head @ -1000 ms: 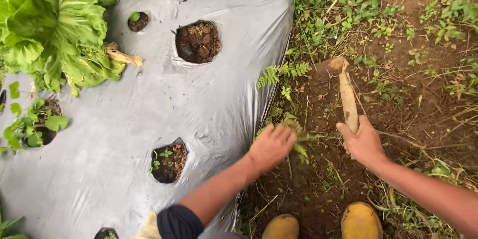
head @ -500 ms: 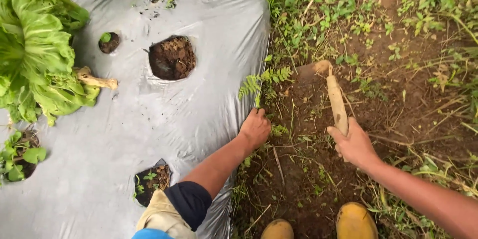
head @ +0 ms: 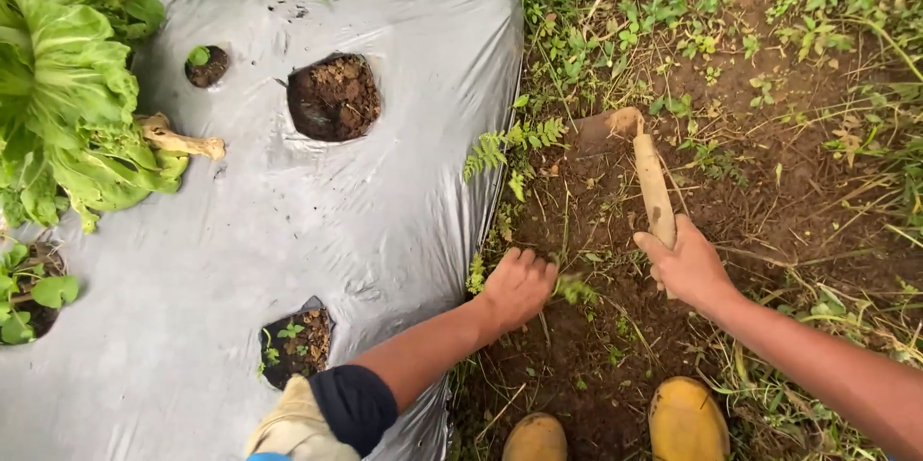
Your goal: The person uses a hoe to loosen the soil and remove weeds growing along the edge of a plastic-covered garden bed. They repeatedly strike the ground with the tool and pull out the uprooted vegetation by hand, clearing the area between the plastic sheeting and the surrounding soil.
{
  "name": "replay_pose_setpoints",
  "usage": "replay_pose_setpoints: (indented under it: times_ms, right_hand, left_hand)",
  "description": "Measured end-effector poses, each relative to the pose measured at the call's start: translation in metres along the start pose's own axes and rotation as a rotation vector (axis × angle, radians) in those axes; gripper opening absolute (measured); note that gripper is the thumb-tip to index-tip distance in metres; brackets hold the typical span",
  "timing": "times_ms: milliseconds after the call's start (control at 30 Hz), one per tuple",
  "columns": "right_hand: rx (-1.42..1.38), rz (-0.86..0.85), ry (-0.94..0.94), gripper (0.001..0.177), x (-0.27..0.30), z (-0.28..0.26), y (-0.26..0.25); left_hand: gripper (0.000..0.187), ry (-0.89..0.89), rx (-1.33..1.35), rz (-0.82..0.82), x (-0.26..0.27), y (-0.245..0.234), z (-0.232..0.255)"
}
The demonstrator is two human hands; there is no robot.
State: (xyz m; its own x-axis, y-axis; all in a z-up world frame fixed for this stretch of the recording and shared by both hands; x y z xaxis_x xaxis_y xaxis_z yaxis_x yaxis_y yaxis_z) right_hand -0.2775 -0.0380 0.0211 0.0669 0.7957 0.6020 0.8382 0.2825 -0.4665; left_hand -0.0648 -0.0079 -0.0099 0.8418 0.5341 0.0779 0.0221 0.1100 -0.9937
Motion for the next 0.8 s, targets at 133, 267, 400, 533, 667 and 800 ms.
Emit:
replay_pose_setpoints:
  times_ms: [133,267,400,533,667,800]
  right_hand:
    - [-0.006,0.069,0.045,0.033,0.020,-0.007,-0.005]
    - [0.037,0.057,0.110,0.030,0.039,0.011,0.004]
    - [0.000,0.047,0.105,0.029,0.033,0.017,-0.002]
    - [0.049,0.131,0.032,0.026,0.031,-0.033,-0.017]
    - [-0.002,0.274,-0.099,0.025,0.016,-0.051,-0.019]
    - [0.202,0.140,-0.039,0.042,0.003,-0.011,0.007]
  left_hand:
    - [0.042,-0.362,0.163,-0.177,-0.045,0.005,-0.030]
    - [0.083,-0.551,0.270,-0.404,-0.069,0.048,-0.048]
    - [0.036,-0.598,0.336,-0.241,-0.073,0.121,-0.055]
    - [0.033,-0.620,0.518,-0.327,-0.057,0.094,-0.039]
    - [0.052,-0.631,0.687,-0.396,-0.038,0.088,-0.035]
    - [0.068,-0.661,0.750,-0.309,-0.034,-0.006,-0.036]
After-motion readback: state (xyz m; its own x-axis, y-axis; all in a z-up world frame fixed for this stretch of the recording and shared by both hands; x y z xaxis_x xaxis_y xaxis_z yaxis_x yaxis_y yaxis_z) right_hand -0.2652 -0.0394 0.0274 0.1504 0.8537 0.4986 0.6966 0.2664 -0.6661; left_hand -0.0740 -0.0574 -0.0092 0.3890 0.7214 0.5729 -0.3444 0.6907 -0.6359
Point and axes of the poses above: each hand's wrist, its own x-axis away from the middle knuckle, its own y-axis out of the palm, z = x × y, the point moved 7 cm from there along -x, towards the middle knuckle, and after that the axes turned 7 degrees about x, right-handed, at the moved point
